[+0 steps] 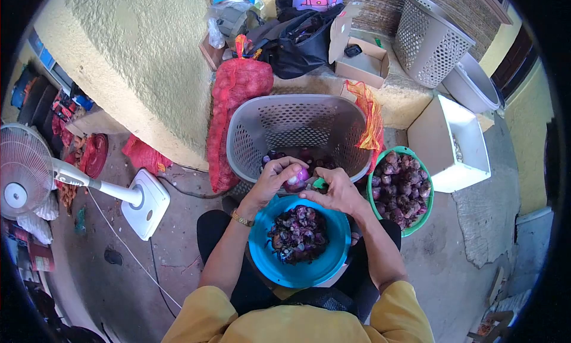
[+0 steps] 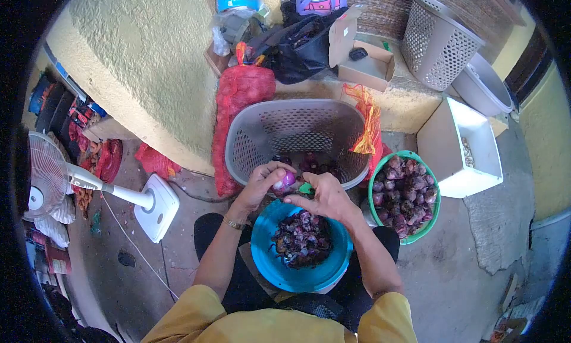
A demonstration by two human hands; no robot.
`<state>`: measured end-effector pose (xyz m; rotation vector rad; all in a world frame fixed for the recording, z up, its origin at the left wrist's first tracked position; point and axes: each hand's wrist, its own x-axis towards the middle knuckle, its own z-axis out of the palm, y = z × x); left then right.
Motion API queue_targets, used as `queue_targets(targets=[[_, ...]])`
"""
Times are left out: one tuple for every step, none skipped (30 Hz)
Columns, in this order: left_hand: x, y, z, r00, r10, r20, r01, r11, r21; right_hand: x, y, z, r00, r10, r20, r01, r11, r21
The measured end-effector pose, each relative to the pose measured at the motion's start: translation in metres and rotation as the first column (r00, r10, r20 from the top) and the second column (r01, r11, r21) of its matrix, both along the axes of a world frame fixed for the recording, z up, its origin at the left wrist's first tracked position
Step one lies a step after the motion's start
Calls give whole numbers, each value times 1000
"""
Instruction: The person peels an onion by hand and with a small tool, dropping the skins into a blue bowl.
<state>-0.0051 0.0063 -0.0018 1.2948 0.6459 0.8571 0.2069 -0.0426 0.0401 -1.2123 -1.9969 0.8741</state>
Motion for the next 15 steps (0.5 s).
queue_targets(targets=[[0,-1,2,1000,-16,-25,15,1000,-22,0,1,-2,1000,0,-1,0,1000,1],[-1,-1,3,1000,-16,-26,15,1000,-22,1,2,-7,1000,-6,10,6,1000,16],[-1,-1,4,999,-24,-39,23,999,-23,1,2,-8,1000,-12,20,11,999,31],[-1,0,4,998,-31,-52,30,999,-24,1,2,-9,1000,-12,20,12,999,31],[-1,0,4,998,-31,-52,30,999,-24,0,2,-8,1000,-13,24,13,1000,9],[-1,0,3,998,-35,-52,35,999,-14,0,2,-7,999,-14,28,15,1000,-14],[0,0,3,998,-40,-52,40,999,-4,-1,2,-4,999,-14,28,14,1000,-14],[0,0,3,998,-40,-52,40,999,-5,-2,1,0,999,-6,36,7,1000,-13],[0,0,3,998,-38,-54,37,999,-5,-3,0,3,999,2,44,-2,1000,-11],[0,0,4,998,-34,-57,34,999,-6,-3,0,4,999,2,44,-2,1000,-12],[0,0,5,998,-34,-57,34,999,-6,-4,-1,6,999,5,31,-5,1000,-20],[0,0,6,997,-31,-65,30,1000,-8,-4,-1,7,1000,8,19,-8,1000,-28],[0,-1,6,997,-27,-73,26,1000,-11,-4,-1,6,1000,8,19,-8,1000,-29],[0,-1,7,997,-27,-73,26,1000,-12,-4,0,5,998,5,56,-3,999,-38],[0,-1,7,997,-22,-80,21,1000,-10,-4,0,4,996,2,94,2,999,-48]])
